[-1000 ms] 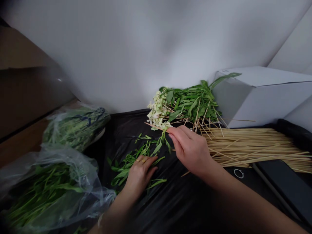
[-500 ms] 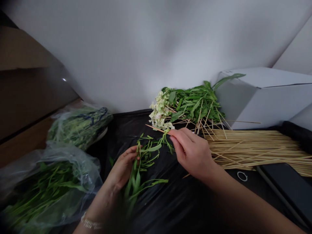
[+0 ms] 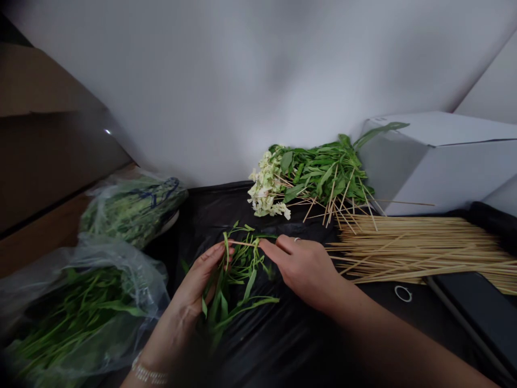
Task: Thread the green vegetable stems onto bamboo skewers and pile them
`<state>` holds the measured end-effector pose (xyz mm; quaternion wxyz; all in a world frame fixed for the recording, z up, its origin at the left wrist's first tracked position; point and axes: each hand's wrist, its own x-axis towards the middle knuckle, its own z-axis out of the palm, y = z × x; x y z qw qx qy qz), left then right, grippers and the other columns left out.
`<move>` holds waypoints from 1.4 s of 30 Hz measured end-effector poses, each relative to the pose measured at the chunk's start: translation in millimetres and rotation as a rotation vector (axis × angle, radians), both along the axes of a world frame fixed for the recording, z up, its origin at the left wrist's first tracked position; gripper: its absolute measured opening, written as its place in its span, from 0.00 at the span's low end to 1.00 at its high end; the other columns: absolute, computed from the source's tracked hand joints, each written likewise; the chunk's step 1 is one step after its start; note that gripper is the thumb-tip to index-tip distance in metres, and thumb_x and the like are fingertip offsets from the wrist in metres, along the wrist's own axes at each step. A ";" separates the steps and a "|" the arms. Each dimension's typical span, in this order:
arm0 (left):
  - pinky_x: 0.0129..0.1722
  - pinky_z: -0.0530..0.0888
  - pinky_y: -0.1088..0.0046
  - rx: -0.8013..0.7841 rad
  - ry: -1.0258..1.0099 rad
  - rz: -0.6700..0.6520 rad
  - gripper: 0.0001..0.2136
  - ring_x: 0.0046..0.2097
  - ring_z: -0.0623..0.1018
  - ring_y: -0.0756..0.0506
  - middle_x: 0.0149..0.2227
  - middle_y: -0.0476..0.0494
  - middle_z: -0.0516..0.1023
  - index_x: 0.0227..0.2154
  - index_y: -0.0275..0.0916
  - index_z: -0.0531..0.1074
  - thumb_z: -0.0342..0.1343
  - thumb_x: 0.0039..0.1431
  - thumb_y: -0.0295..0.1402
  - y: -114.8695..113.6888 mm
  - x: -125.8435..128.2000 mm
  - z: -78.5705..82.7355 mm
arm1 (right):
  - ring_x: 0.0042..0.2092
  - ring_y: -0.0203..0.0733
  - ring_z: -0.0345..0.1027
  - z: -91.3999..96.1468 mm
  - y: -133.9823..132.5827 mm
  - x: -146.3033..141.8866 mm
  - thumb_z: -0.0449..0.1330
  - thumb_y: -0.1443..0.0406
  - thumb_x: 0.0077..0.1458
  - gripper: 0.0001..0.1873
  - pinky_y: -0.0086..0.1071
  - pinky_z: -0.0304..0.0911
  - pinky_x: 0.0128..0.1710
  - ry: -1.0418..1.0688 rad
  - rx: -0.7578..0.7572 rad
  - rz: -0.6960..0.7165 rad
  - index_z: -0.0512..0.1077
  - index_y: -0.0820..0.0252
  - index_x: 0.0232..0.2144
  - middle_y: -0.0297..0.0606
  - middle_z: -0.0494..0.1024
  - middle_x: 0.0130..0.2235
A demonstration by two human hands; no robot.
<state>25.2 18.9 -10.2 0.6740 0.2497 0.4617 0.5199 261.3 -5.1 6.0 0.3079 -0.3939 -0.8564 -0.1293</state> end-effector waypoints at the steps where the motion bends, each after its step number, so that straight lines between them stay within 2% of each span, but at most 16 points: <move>1: 0.25 0.72 0.85 -0.004 0.007 0.002 0.13 0.27 0.76 0.55 0.30 0.45 0.81 0.36 0.33 0.81 0.70 0.45 0.30 -0.3 0.2 0.7 | 0.27 0.36 0.69 -1.5 -0.6 -1.6 0.50 0.70 0.64 0.17 0.31 0.60 0.26 -0.009 -0.001 0.003 0.73 0.62 0.50 0.36 0.75 0.31; 11: 0.27 0.73 0.84 0.044 -0.011 -0.056 0.15 0.28 0.77 0.54 0.33 0.42 0.84 0.36 0.32 0.81 0.71 0.44 0.33 -7.1 7.2 4.8 | 0.26 0.36 0.69 -7.7 -2.5 -7.5 0.51 0.68 0.64 0.17 0.31 0.59 0.26 -0.018 -0.027 -0.036 0.74 0.62 0.50 0.35 0.75 0.30; 24: 0.31 0.74 0.80 0.023 -0.013 0.005 0.17 0.29 0.78 0.52 0.29 0.44 0.83 0.34 0.33 0.81 0.74 0.37 0.31 -7.0 7.9 4.3 | 0.26 0.35 0.69 -6.1 -3.6 -8.0 0.54 0.70 0.60 0.17 0.29 0.59 0.25 -0.048 -0.036 -0.065 0.74 0.61 0.49 0.34 0.75 0.30; 30: 0.31 0.74 0.79 0.039 0.018 0.020 0.16 0.29 0.79 0.51 0.28 0.44 0.83 0.31 0.34 0.82 0.75 0.35 0.32 -6.6 7.6 4.0 | 0.27 0.36 0.71 -8.1 -4.8 -9.9 0.52 0.70 0.61 0.17 0.30 0.59 0.26 -0.037 -0.048 -0.067 0.74 0.61 0.50 0.34 0.75 0.30; 37: 0.34 0.74 0.75 0.033 0.099 -0.153 0.12 0.29 0.79 0.49 0.29 0.43 0.83 0.31 0.34 0.82 0.72 0.42 0.33 -13.8 12.9 1.8 | 0.27 0.37 0.71 -10.9 -6.1 -14.5 0.50 0.67 0.64 0.16 0.31 0.60 0.26 -0.010 -0.135 -0.007 0.74 0.62 0.49 0.35 0.75 0.30; 42: 0.35 0.74 0.74 0.113 0.168 -0.178 0.10 0.31 0.79 0.48 0.32 0.41 0.83 0.30 0.35 0.82 0.71 0.44 0.34 -19.0 19.8 -3.6 | 0.29 0.38 0.72 -14.9 -7.6 -18.8 0.48 0.68 0.65 0.16 0.31 0.62 0.28 0.031 -0.170 0.012 0.74 0.64 0.46 0.38 0.77 0.32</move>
